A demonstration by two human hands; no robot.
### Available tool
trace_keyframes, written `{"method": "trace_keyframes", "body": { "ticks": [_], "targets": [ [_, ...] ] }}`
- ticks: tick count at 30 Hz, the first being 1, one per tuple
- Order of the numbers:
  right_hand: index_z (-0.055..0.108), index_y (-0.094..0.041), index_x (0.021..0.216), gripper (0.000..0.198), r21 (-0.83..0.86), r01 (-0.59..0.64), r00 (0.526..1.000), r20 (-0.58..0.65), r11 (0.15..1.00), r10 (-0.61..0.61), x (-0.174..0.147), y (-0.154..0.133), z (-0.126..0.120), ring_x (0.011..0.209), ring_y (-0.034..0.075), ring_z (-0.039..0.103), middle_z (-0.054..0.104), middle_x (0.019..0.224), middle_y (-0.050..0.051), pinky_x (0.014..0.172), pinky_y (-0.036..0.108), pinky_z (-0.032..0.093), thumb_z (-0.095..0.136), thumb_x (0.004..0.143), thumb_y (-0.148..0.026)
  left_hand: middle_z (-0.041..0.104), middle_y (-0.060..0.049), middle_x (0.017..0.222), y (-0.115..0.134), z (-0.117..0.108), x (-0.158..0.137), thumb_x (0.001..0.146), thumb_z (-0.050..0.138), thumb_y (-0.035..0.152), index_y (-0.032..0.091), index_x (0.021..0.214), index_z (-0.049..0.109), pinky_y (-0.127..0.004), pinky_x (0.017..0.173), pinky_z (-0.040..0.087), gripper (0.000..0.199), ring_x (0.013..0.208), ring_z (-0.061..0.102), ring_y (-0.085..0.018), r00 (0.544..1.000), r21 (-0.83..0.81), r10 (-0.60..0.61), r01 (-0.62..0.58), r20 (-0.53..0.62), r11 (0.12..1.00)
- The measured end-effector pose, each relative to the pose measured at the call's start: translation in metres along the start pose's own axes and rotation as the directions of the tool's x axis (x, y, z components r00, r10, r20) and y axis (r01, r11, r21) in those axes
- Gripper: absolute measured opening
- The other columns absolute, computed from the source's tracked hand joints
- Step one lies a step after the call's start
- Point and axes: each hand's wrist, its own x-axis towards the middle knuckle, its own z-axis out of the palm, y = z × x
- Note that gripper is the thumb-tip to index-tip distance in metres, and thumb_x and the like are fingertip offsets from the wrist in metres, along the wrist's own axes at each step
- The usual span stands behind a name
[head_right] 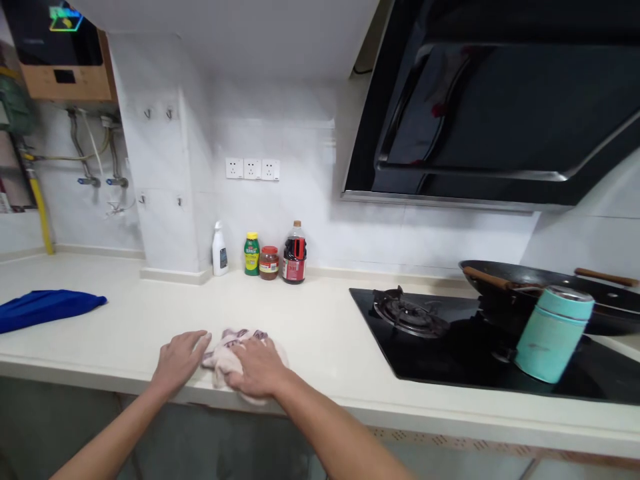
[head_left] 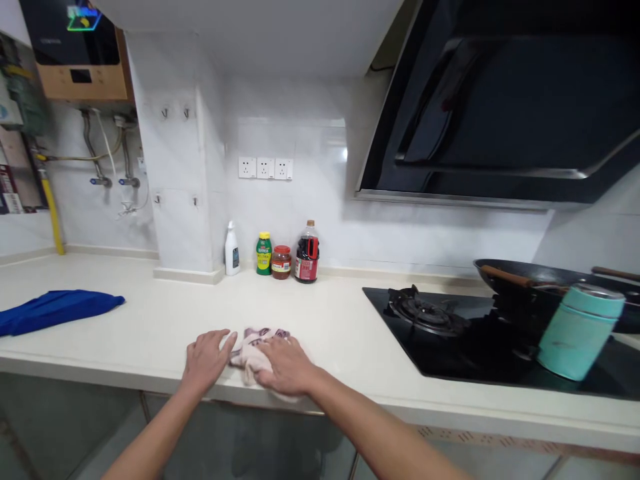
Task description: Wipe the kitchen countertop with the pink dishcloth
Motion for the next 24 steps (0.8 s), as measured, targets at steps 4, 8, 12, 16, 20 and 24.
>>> {"method": "trace_keyframes", "body": {
  "ticks": [4, 8, 12, 16, 20, 24],
  "targets": [
    [0.058, -0.037, 0.137, 0.050, 0.042, 0.000, 1.000, -0.030, 0.999, 0.001, -0.027, 0.024, -0.012, 0.122, 0.025, 0.055, 0.063, 0.136, -0.001, 0.103, 0.040, 0.037, 0.060, 0.089, -0.051, 0.070, -0.007, 0.134, 0.002, -0.003, 0.000, 0.099, 0.037, 0.051, 0.026, 0.118, 0.073, -0.048, 0.108, 0.039, 0.048, 0.130, 0.056, -0.029, 1.000, -0.003, -0.015, 0.015, 0.019, 1.000],
    [0.052, -0.029, 0.146, 0.053, -0.022, -0.303, 0.947, -0.118, 0.953, 0.299, -0.067, 0.100, -0.041, 0.129, 0.028, 0.051, 0.056, 0.148, 0.006, 0.107, 0.044, 0.034, 0.046, 0.096, -0.046, 0.071, -0.009, 0.131, 0.006, -0.006, -0.001, 0.099, 0.035, 0.056, 0.024, 0.112, 0.075, -0.050, 0.109, 0.038, 0.052, 0.131, 0.055, -0.031, 0.999, -0.011, -0.024, 0.025, 0.034, 1.000],
    [0.051, -0.014, 0.147, 0.060, -0.084, -0.522, 0.847, -0.170, 0.849, 0.504, -0.129, 0.155, -0.053, 0.132, 0.034, 0.050, 0.056, 0.145, 0.018, 0.112, 0.052, 0.027, 0.038, 0.098, -0.047, 0.071, -0.010, 0.131, 0.007, -0.007, -0.002, 0.099, 0.035, 0.056, 0.023, 0.111, 0.075, -0.050, 0.109, 0.037, 0.053, 0.131, 0.055, -0.032, 0.999, -0.026, -0.024, 0.025, 0.033, 0.999],
    [0.050, -0.017, 0.147, 0.060, -0.144, -0.573, 0.815, -0.199, 0.807, 0.544, -0.177, 0.165, -0.038, 0.133, 0.030, 0.050, 0.059, 0.143, 0.014, 0.115, 0.049, 0.025, 0.036, 0.099, -0.051, 0.073, -0.009, 0.127, 0.006, -0.006, -0.003, 0.098, 0.035, 0.058, 0.024, 0.108, 0.076, -0.050, 0.109, 0.037, 0.054, 0.128, 0.057, -0.032, 1.000, -0.053, 0.012, -0.011, 0.023, 0.999],
    [0.048, -0.015, 0.147, 0.061, -0.193, -0.663, 0.747, -0.222, 0.723, 0.626, -0.171, 0.138, -0.027, 0.129, 0.033, 0.053, 0.061, 0.138, 0.018, 0.111, 0.051, 0.030, 0.037, 0.101, -0.052, 0.073, -0.009, 0.127, 0.007, -0.005, -0.002, 0.098, 0.033, 0.060, 0.024, 0.107, 0.076, -0.051, 0.109, 0.037, 0.057, 0.127, 0.057, -0.033, 0.999, -0.058, 0.027, -0.025, 0.034, 0.998],
    [0.045, -0.013, 0.149, 0.064, -0.147, -0.597, 0.800, -0.186, 0.789, 0.571, -0.119, 0.076, -0.023, 0.126, 0.035, 0.054, 0.059, 0.139, 0.021, 0.105, 0.049, 0.035, 0.043, 0.101, -0.054, 0.072, -0.009, 0.130, 0.008, -0.006, -0.001, 0.098, 0.032, 0.061, 0.024, 0.109, 0.076, -0.052, 0.109, 0.036, 0.058, 0.129, 0.055, -0.034, 0.999, -0.063, 0.010, -0.007, 0.046, 0.998]
  ]
}}
